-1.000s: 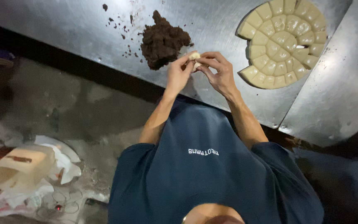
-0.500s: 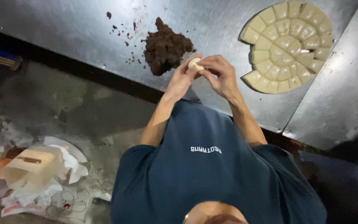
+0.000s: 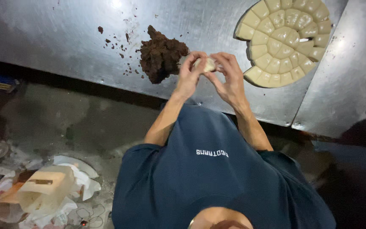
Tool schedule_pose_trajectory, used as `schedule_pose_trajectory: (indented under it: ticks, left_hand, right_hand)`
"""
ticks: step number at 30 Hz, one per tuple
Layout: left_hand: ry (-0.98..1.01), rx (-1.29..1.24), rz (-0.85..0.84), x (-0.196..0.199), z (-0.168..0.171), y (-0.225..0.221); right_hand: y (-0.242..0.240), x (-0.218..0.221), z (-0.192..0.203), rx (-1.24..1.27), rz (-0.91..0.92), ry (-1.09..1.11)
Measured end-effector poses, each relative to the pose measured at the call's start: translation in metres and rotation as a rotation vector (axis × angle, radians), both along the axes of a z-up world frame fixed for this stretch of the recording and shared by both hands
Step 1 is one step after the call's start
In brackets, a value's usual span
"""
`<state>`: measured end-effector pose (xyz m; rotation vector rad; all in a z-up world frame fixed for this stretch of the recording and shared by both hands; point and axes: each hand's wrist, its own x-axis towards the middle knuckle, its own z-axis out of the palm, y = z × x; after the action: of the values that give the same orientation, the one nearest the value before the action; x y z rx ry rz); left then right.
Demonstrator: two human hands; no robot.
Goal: The person passes a piece of dough through a flattening machine, then places a dark filling onto several small pieces of dough and rolls them into balls by hand on a metal table.
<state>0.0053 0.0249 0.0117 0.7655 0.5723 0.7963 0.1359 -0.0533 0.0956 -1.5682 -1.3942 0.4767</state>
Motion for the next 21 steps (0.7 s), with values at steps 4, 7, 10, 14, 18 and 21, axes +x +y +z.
schedule_pose_trajectory:
  ticks: [4, 7, 10, 14, 18, 21]
  left_hand:
    - [-0.106, 0.008, -0.09, 0.008, -0.011, -0.017]
    - [-0.175, -0.082, -0.066, 0.014, -0.012, -0.032]
    - [-0.13, 0.083, 0.003, 0.019, -0.008, -0.043]
    - [0.087, 0.273, 0.203, -0.007, -0.012, -0.041]
    - [0.256, 0.169, 0.375, -0.066, -0.021, -0.04]
    - [0.336, 0.18, 0.486, -0.107, -0.017, -0.048]
  right_hand:
    - [-0.014, 0.001, 0.01, -0.017, -0.077, -0.061]
    - [-0.033, 0.005, 0.014, -0.037, -0.04, 0.0]
    - [-0.047, 0.012, -0.01, -0.09, -0.063, -0.051]
    - [-0.046, 0.02, -0.083, -0.205, -0.095, -0.299]
    - [-0.042, 0.046, -0.098, -0.264, -0.113, -0.386]
    - [-0.013, 0.054, -0.114, -0.275, -0.352, -0.446]
